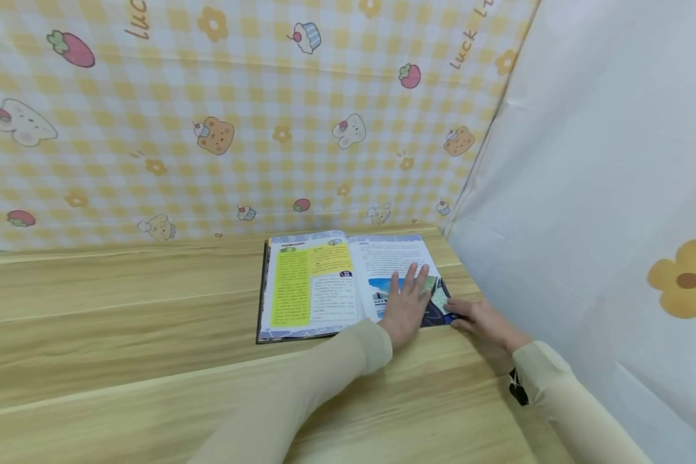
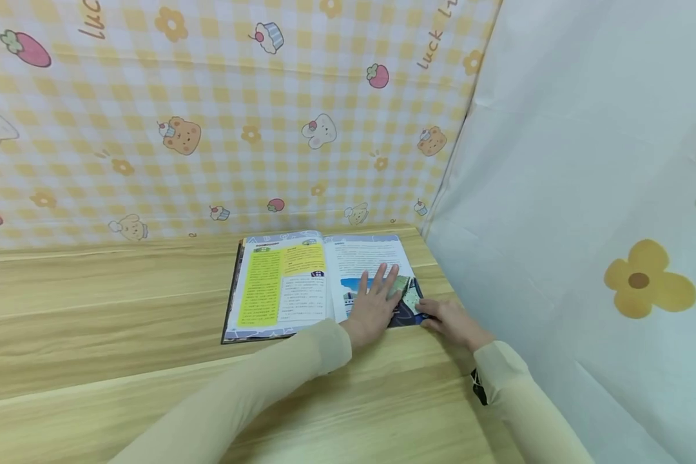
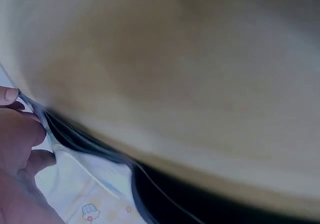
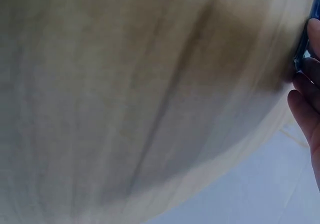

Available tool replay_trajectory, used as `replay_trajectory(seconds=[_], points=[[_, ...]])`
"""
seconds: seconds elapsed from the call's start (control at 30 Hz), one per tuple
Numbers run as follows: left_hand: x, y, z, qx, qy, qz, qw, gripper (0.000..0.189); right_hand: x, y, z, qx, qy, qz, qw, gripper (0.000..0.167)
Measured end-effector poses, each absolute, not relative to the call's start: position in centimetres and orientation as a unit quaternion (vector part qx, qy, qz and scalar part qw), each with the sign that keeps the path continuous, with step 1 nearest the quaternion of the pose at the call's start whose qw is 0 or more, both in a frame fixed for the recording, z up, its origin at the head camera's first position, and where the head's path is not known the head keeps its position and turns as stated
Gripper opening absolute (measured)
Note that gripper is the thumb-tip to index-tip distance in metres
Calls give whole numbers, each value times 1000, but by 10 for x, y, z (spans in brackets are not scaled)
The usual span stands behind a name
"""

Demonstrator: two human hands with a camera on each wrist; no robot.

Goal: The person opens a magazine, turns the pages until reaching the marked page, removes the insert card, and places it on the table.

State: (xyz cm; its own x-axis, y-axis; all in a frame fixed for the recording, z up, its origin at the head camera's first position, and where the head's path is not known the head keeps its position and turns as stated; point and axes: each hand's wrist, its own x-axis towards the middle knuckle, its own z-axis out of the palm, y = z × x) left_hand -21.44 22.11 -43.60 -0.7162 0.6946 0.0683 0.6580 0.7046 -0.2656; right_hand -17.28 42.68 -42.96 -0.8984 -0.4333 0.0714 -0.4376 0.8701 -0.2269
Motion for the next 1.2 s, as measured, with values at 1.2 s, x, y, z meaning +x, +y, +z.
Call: replay_trajectory(seconds=[1.2], points=[[-209,109,-417,-358,-927,113,23,75,-174,420,-424,212,-975,74,3,27]])
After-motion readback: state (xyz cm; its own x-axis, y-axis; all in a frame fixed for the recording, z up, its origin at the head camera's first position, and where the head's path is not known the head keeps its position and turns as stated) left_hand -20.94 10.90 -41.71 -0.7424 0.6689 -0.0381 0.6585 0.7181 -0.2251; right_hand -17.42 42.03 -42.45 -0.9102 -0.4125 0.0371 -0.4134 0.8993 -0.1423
